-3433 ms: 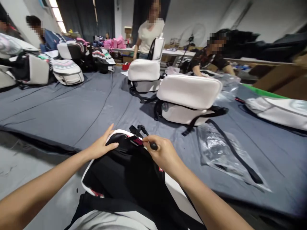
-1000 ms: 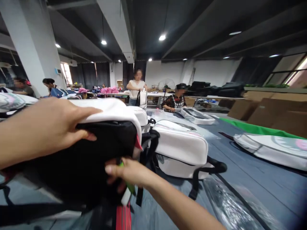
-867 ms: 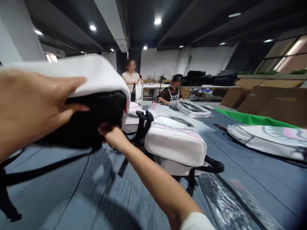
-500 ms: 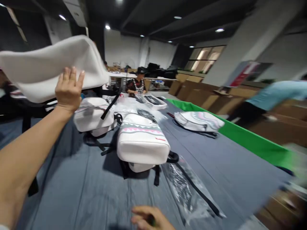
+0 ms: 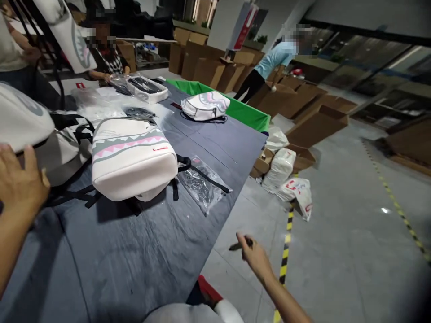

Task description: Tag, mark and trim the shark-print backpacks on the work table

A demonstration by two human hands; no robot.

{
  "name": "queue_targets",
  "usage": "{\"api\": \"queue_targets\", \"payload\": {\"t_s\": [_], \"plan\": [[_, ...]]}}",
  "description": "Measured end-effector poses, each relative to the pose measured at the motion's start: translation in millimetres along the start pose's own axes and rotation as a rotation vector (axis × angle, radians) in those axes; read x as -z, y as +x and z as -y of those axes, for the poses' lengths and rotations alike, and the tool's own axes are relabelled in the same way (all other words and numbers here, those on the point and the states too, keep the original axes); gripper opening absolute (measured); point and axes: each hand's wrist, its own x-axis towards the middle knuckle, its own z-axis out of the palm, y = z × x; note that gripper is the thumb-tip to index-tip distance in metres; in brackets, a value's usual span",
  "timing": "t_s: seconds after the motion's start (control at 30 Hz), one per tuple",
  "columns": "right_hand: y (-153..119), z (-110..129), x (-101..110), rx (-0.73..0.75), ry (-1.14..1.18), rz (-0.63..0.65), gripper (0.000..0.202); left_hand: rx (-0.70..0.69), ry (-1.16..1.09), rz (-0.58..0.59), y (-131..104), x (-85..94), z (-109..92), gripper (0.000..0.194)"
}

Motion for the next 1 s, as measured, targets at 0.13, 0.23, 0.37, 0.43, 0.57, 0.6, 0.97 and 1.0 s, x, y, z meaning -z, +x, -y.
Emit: {"api": "queue_targets", "payload": {"t_s": [0.13,0.23,0.37,0.43,0.57,0.6,0.97,1.0], "plan": [[28,1,5,0.024,0.407,-0.044,0.049,0.025,-0.188,0.185,-127,-13.3,-88,0.048],[57,-12,-6,0.063,0.502,-0.073,0.057,-0.158,-0.459,0.51,-224,-24.0,-181,0.034],[125,-21,-21,0.144,0.569,-0.039,0.059,-0.175,-0.588,0.783,-252,-22.0,-327,0.036],[158,-25,-24,0.198,0.596,0.017,0.052,-0.198,-0.582,0.825,-222,-26.3,-398,0.038],[195,-46,-26,0.207,0.62,0.119,0.048,-0.305,-0.545,0.864,-143,-71.1,-515,0.052],[199,-53,-27,0.197,0.618,0.134,0.049,-0.322,-0.543,0.881,-130,-87.6,-536,0.06],[240,-38,-55,0.184,0.682,0.279,0.053,-0.245,-0.537,0.873,-87,-132.7,-589,0.034],[240,-33,-53,0.196,0.683,0.277,0.053,-0.226,-0.545,0.847,-82,-128.3,-592,0.033]]}}
